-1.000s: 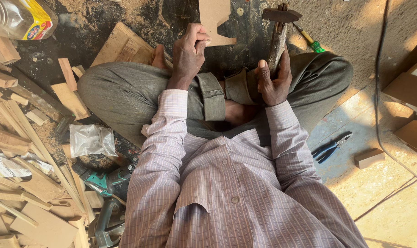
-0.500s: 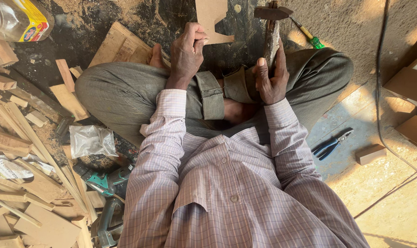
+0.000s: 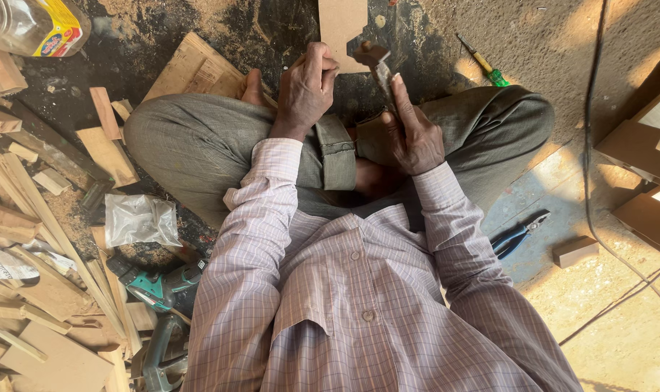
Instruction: The person sits cross-legged on the workshop floor and assembles small wooden box pieces, holding a small wooden part against a board and driving nails with a hammer. They pick up and align wooden pieces, hammer nails into joints, and turn the assembled box to work on other sides.
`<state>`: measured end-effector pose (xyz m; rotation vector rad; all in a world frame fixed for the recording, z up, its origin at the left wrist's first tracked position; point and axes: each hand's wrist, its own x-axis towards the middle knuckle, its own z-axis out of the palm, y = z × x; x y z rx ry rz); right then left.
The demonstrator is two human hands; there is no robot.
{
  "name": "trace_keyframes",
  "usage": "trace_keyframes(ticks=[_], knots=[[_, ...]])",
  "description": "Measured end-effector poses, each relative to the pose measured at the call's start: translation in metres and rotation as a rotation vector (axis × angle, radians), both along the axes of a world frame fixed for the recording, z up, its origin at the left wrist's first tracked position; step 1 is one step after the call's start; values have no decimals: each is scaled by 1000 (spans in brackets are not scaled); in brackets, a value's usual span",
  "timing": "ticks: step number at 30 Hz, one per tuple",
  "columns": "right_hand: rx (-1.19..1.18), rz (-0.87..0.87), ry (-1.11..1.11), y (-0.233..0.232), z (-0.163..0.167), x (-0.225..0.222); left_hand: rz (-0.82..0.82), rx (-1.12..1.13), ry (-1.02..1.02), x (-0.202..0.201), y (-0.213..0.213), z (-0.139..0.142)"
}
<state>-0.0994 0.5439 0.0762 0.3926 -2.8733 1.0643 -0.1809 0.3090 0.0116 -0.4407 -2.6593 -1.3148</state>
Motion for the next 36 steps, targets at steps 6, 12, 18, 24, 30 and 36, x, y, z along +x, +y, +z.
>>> trace_keyframes(ticks=[6, 12, 18, 24, 30, 36], knots=[[125, 47, 23, -15, 12, 2, 29, -25, 15, 4, -10, -3], [337, 114, -36, -27, 24, -1, 46, -50, 4, 6, -16, -7], [183, 93, 94, -35, 29, -1, 53, -26, 16, 6, -21, -6], [336, 87, -89, -42, 27, 0, 41, -30, -19, 9, -23, 3], [126, 50, 32, -42, 25, 10, 6, -34, 18, 11, -30, 10], [182, 67, -23, -43, 17, 8, 26, -83, -31, 8, -29, -3]])
